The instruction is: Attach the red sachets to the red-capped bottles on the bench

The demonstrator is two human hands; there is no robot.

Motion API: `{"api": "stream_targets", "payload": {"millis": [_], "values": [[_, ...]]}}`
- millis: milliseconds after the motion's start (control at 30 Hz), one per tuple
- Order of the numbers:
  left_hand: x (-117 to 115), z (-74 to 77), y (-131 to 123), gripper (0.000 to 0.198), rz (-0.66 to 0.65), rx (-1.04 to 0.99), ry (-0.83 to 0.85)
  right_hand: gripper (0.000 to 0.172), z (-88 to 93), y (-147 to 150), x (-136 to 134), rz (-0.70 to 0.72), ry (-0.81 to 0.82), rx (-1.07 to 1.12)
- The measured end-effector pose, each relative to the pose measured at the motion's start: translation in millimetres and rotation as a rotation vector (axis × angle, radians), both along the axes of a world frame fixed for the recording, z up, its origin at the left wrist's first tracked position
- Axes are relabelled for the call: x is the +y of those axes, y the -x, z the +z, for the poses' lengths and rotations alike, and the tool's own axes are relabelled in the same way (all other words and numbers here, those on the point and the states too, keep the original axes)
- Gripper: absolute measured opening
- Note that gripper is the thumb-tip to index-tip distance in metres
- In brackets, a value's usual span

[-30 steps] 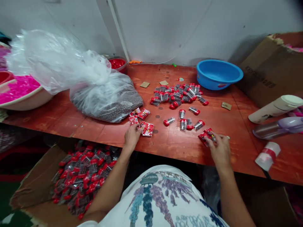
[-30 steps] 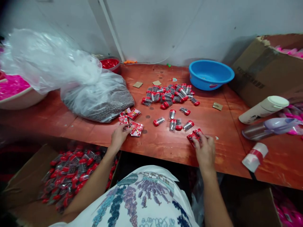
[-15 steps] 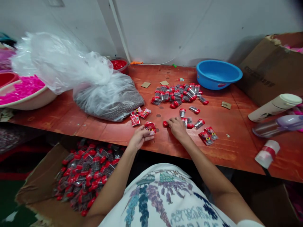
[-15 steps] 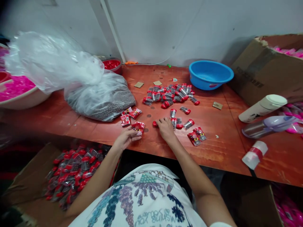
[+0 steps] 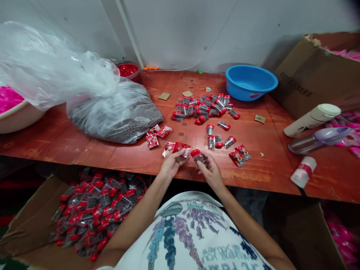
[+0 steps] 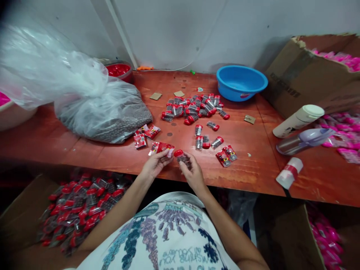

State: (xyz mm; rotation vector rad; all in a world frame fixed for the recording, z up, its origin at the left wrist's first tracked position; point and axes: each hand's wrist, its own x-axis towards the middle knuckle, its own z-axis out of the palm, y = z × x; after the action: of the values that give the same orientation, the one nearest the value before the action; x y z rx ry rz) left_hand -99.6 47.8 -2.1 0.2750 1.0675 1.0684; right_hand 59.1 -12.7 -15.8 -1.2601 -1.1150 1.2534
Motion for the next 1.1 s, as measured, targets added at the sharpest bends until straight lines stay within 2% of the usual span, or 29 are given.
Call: {"api": "stream_targets", "payload": {"millis": [133,267,467,600,667,767,867,1100], "values": [[-4,0.5,-8,0.009,0.047,-0.024,0.018,0.040,3.6,2,2,-0.045,0.003,0.077],[-8,0.8,-12,0.016,0.045,-0.020,0.003,0.040,6.6,3,0,-0.060,-0.031,0.089],[-9,-0.4,-15,0.025,0.003,0.006,-0.010,0.040,5.0,1,0,-0.064,-0.175,-0.120],[-11,0.6,-17,0.028,-0.012,0.034,-0.034,0.037,1.8,-1,2,-0.061,-0.202,-0.210],[-13,1.5,-17,0.027,0.000,0.052,-0.088,0.038,1.4,-2,2,-0.028,-0.159,-0.181],[-14,3.9,-18,0.027,0.015,0.071,-0.172,0.041,1.5,-3,1,0.052,-0.006,-0.056],[-14,8.1,-19,0.028,-0.017,0.082,-0.210,0.043,2.2,-5,1,0.096,0.088,0.038],[-17,12.1,-20,0.034,-0.052,0.128,-0.333,0.046,7.6,-14,4,0.139,0.071,0.057]]}}
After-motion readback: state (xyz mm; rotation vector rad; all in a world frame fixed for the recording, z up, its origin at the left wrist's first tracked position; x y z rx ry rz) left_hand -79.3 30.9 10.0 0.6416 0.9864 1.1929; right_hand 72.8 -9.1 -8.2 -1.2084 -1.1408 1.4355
